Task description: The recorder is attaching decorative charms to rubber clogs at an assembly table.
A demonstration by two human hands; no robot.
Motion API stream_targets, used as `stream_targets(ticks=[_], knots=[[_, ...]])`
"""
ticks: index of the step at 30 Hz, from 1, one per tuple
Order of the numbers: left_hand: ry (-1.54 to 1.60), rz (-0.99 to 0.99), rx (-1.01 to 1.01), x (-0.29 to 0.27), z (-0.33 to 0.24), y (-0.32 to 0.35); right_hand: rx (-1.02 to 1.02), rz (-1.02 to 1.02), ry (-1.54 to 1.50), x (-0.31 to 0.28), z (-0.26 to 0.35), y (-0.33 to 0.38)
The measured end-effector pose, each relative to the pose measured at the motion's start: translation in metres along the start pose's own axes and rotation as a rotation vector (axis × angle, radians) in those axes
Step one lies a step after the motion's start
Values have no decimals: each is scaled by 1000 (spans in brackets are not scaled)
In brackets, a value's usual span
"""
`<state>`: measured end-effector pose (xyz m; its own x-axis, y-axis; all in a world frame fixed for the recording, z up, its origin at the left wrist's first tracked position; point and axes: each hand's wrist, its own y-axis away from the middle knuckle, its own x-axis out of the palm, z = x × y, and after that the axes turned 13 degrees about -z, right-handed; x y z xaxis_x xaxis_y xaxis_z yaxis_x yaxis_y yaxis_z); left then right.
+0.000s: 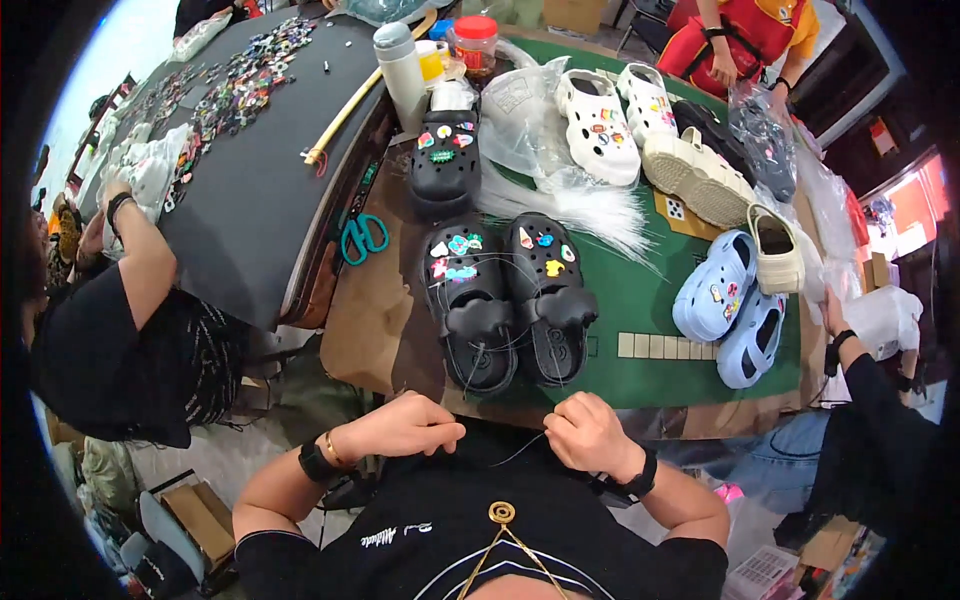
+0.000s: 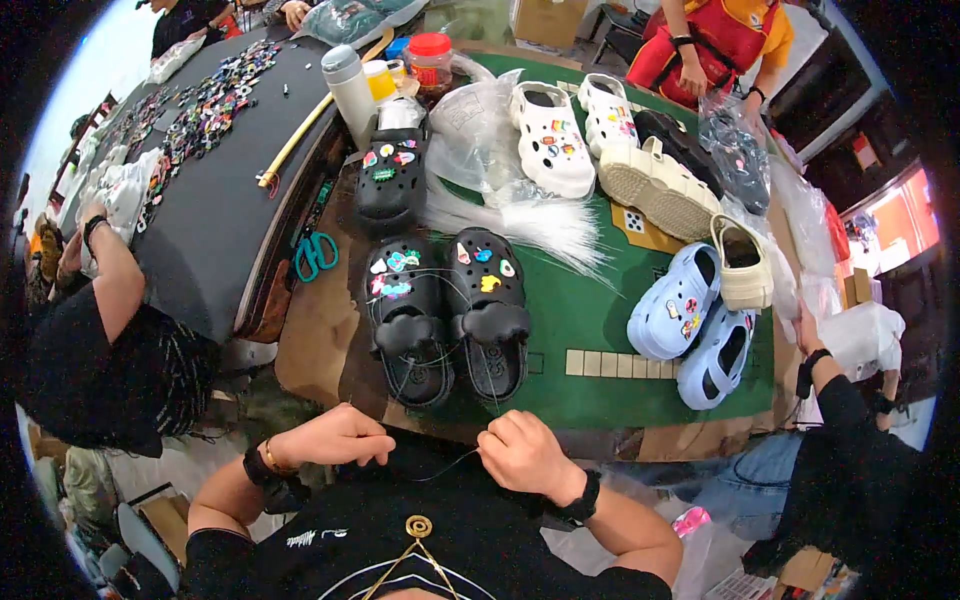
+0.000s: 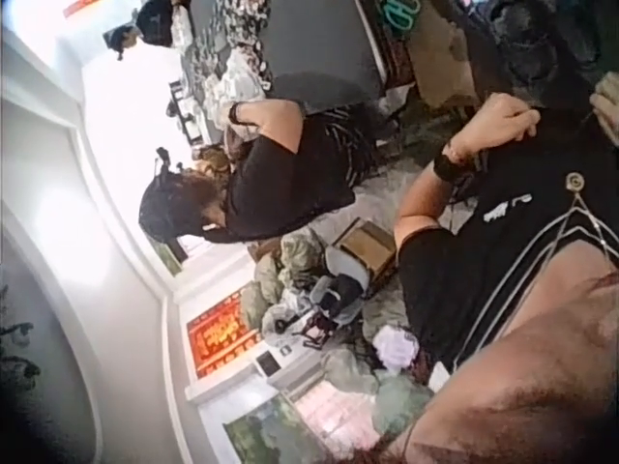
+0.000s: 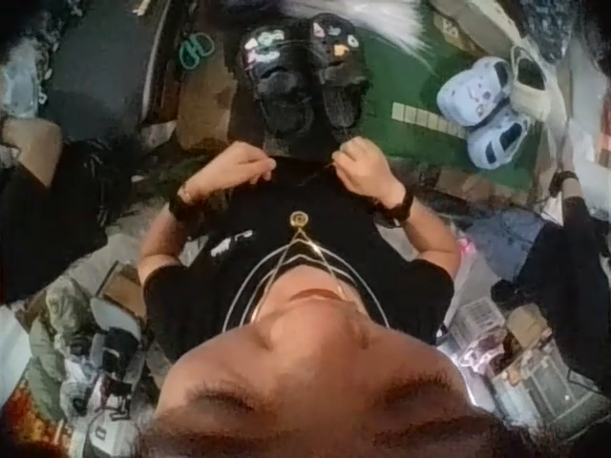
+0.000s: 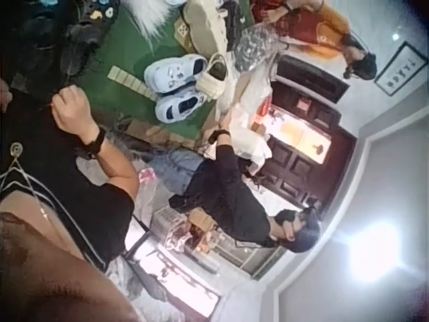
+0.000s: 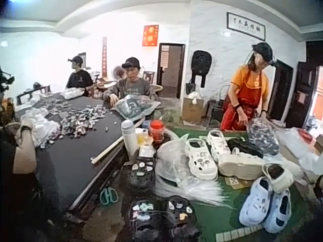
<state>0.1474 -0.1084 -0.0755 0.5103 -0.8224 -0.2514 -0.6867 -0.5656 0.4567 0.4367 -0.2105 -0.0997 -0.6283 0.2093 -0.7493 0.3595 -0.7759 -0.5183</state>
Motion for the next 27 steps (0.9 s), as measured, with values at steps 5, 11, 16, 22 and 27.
stream_targets(ticks=[5, 11, 16, 22, 27], knots=[[26, -60, -27, 3, -2, -5, 19, -54, 29, -5, -4, -4], [146, -266, -7, 3, -3, -22, -6, -83, 90, -7, -17, -24], [216, -436, 26, 0, -5, -35, -5, -156, 158, 0, -34, -44], [317, -572, -103, -15, 4, -30, 53, -230, 216, 6, -43, -46], [413, -799, -67, -35, 25, -46, 51, -298, 215, 6, -44, -33]])
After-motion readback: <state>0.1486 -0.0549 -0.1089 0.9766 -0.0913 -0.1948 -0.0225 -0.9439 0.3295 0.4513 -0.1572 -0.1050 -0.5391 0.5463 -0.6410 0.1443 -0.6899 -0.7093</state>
